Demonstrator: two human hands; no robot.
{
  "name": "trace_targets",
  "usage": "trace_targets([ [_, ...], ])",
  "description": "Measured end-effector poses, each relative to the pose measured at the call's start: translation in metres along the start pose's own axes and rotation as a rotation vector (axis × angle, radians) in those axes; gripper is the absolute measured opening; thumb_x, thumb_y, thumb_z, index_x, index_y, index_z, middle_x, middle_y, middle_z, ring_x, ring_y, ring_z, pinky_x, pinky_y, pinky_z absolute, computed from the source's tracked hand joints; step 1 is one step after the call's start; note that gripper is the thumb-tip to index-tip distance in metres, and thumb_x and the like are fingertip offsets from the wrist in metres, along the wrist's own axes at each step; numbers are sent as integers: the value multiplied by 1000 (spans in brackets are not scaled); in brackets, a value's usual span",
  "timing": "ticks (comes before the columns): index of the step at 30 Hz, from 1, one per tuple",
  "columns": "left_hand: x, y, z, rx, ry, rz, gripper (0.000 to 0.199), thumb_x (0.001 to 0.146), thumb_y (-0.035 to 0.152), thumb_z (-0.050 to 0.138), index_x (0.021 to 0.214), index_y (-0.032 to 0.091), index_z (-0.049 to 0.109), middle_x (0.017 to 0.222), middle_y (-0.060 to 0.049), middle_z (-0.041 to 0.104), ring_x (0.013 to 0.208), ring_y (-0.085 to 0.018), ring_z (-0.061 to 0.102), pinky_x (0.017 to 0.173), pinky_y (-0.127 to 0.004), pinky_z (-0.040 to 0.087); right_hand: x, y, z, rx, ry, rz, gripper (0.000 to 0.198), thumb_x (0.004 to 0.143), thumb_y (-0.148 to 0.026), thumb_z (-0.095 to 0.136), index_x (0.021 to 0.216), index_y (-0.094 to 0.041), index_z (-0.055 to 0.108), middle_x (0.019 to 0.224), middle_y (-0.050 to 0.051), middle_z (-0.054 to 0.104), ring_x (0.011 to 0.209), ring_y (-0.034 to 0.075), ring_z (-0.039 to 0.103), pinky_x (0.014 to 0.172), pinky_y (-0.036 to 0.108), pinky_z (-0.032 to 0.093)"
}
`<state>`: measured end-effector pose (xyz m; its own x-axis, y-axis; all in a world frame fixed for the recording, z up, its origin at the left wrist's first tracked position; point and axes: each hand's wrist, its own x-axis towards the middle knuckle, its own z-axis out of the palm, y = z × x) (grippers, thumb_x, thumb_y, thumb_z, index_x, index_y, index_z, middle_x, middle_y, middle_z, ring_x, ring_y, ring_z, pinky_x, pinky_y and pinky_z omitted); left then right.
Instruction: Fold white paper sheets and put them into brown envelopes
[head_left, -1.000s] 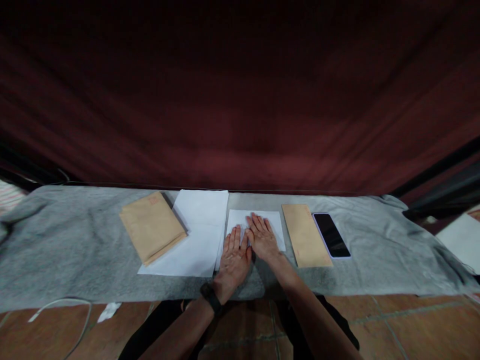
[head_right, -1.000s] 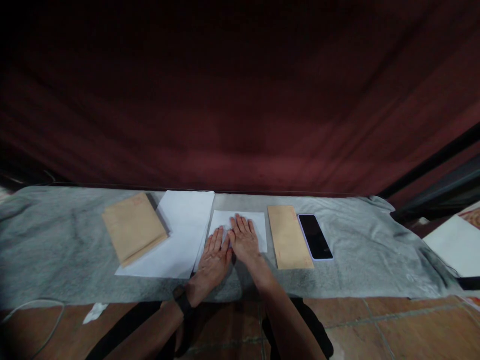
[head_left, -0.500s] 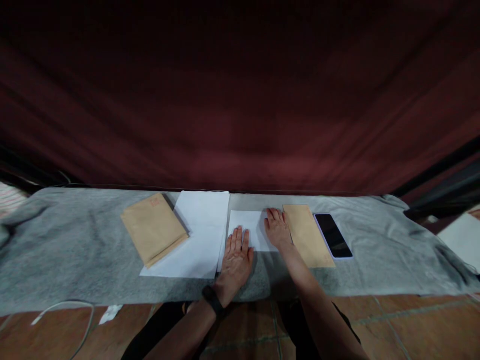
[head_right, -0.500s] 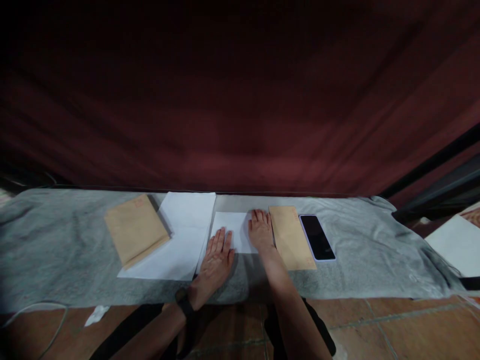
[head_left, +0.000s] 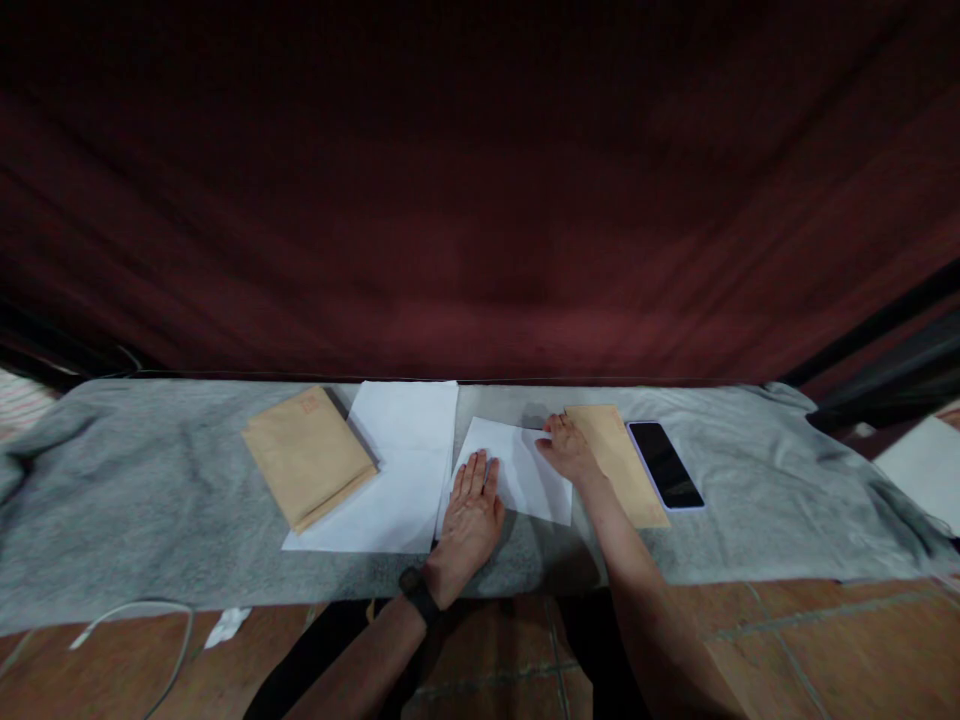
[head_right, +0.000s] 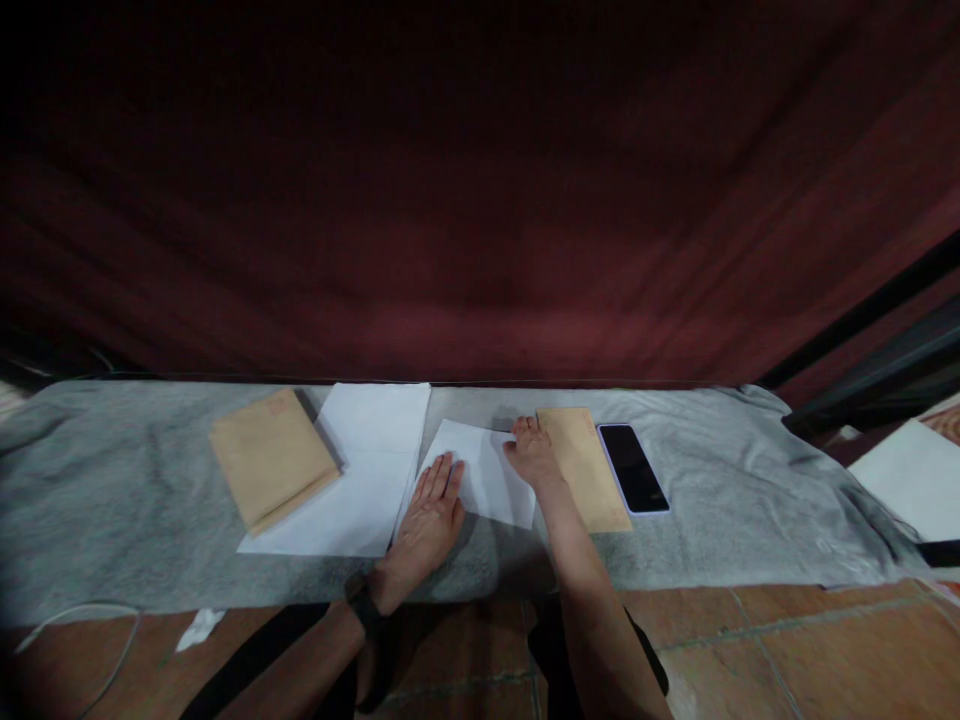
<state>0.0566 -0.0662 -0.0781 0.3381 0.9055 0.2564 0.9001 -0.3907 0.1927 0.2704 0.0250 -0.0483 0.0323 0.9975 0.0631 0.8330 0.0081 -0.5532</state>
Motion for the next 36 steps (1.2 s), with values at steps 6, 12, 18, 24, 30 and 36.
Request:
trace_targets([
  [6,10,-5,-12,-87,42,-14,56,97,17,37,152,11,33,162,-15,33,152,-26,26,121,-48,34,-7,15,-12,348,-2,46,18,78,-23,58,94,-22,67,92,4,73,89,22,67,81,33,50],
  [12,15,13,-40,-225,-10,151,54,104,40,36,154,20,32,165,-8,28,154,-21,20,123,-44,30,-34,32,-13,725,41,222,38,72,-55,62,84,-19,63,69,2,67,63,21,64,56,30,48],
  [18,6,19,-45,-232,-151,343,77,95,56,52,159,25,22,165,-8,27,153,-22,21,125,-47,22,-59,34,1,904,27,333,41,68,-57,68,87,-21,61,77,5,70,67,23,66,59,34,52],
  [24,2,6,-32,-124,-189,277,61,94,17,46,154,22,34,160,-8,37,151,-19,29,125,-45,22,-72,29,8,823,-101,299,28,79,-42,62,95,-19,65,79,5,73,70,23,69,60,31,53],
  [30,0,1,-29,35,-225,324,58,92,6,38,147,18,45,157,-11,44,148,-22,35,124,-46,22,-82,24,-13,138,57,81,40,91,-28,52,130,-17,59,106,12,73,97,27,69,86,41,55],
  [36,-9,7,-24,39,-201,378,51,94,12,44,145,13,47,153,-16,48,145,-25,39,123,-45,26,-94,-2,-3,-88,-94,-405,48,105,-37,33,147,-18,49,154,11,48,143,22,43,118,42,38],
])
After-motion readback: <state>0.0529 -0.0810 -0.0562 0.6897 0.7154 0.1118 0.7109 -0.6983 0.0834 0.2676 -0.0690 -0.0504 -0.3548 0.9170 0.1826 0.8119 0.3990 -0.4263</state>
